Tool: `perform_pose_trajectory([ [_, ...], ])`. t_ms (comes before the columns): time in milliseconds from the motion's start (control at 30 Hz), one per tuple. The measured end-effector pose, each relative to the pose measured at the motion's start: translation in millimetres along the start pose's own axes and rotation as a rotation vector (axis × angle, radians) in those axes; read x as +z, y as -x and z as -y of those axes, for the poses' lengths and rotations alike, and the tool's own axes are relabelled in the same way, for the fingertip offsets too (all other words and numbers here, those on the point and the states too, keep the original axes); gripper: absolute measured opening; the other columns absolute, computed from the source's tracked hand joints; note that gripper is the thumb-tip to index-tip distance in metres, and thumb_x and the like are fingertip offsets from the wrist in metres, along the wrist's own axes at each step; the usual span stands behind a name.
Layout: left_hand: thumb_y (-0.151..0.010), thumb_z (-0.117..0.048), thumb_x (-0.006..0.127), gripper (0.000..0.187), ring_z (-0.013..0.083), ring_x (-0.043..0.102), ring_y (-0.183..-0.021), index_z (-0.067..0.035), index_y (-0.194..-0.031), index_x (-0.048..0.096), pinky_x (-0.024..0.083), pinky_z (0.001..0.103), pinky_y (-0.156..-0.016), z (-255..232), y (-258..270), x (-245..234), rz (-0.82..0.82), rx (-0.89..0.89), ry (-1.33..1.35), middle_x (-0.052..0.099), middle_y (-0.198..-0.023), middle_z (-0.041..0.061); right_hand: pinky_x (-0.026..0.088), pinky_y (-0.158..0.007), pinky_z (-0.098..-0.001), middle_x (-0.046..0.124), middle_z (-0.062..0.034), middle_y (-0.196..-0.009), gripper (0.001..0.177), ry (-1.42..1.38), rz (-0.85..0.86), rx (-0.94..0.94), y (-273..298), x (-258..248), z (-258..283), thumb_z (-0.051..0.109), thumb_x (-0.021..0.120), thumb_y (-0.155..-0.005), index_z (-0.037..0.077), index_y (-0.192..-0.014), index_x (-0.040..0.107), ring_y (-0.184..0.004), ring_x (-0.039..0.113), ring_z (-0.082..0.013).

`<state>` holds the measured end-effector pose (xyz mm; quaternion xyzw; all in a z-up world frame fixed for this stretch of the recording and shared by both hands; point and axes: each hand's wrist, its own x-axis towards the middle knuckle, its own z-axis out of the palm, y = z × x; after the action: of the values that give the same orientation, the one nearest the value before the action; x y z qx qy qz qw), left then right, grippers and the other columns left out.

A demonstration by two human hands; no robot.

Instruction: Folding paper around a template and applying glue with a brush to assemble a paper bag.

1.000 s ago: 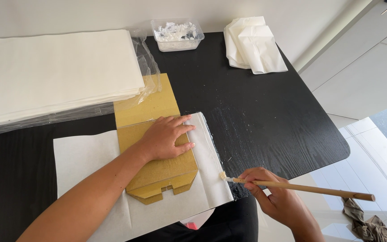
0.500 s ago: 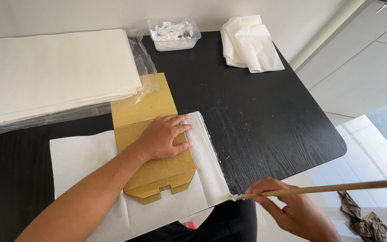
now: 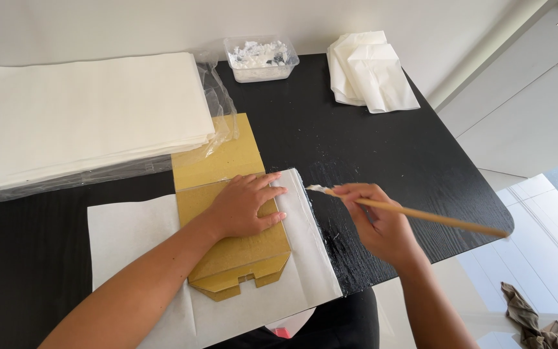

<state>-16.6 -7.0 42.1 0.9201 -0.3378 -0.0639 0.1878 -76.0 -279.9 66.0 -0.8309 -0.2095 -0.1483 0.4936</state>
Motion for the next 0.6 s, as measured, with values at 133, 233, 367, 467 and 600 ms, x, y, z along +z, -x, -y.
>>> perform_pose_trajectory([
  [133,-0.093,-0.054,0.056,0.059,0.0310,0.063,-0.123,-0.018,-0.139,0.064,0.049,0.046,-0.101,1,-1,0,-0.006,-0.009,0.001,0.059,-0.144,0.014,0.061,-0.092,-0.0453,0.075,-0.0210,-0.114,0.006,-0.023,0.027,0.032,-24,17,-11,-0.003,0.061,-0.097,-0.004,-0.103,0.063,-0.110,0.074,-0.0359],
  [233,-0.093,-0.053,0.056,0.058,0.0321,0.063,-0.123,-0.017,-0.139,0.064,0.048,0.047,-0.101,-1,1,-4,-0.002,-0.012,0.021,0.059,-0.145,0.014,0.061,-0.091,-0.0444,0.074,-0.0215,-0.114,0.006,-0.013,0.048,0.031,-34,25,-18,-0.002,0.061,-0.098,-0.003,-0.104,0.062,-0.109,0.074,-0.0359],
  [367,-0.093,-0.052,0.057,0.058,0.0331,0.063,-0.124,-0.017,-0.139,0.064,0.048,0.047,-0.102,-2,2,-8,0.008,-0.017,0.035,0.059,-0.146,0.015,0.062,-0.090,-0.0446,0.072,-0.0229,-0.114,0.005,-0.019,0.090,0.053,-39,31,-26,-0.002,0.059,-0.100,-0.002,-0.104,0.060,-0.107,0.074,-0.0354],
  [467,-0.092,-0.055,0.055,0.060,0.0314,0.063,-0.122,-0.020,-0.139,0.064,0.048,0.046,-0.102,1,1,-4,0.016,-0.021,0.023,0.059,-0.145,0.014,0.062,-0.089,-0.0455,0.072,-0.0236,-0.114,0.005,0.002,0.123,0.076,-36,28,-27,-0.002,0.058,-0.100,-0.001,-0.105,0.059,-0.104,0.074,-0.0347],
  [600,-0.092,-0.054,0.055,0.060,0.0322,0.063,-0.124,-0.019,-0.140,0.063,0.048,0.046,-0.102,2,1,-3,0.017,-0.014,0.017,0.058,-0.147,0.014,0.063,-0.087,-0.0445,0.073,-0.0221,-0.112,0.003,0.019,0.155,0.101,-29,23,-15,-0.002,0.059,-0.099,-0.001,-0.102,0.059,-0.102,0.075,-0.0326],
])
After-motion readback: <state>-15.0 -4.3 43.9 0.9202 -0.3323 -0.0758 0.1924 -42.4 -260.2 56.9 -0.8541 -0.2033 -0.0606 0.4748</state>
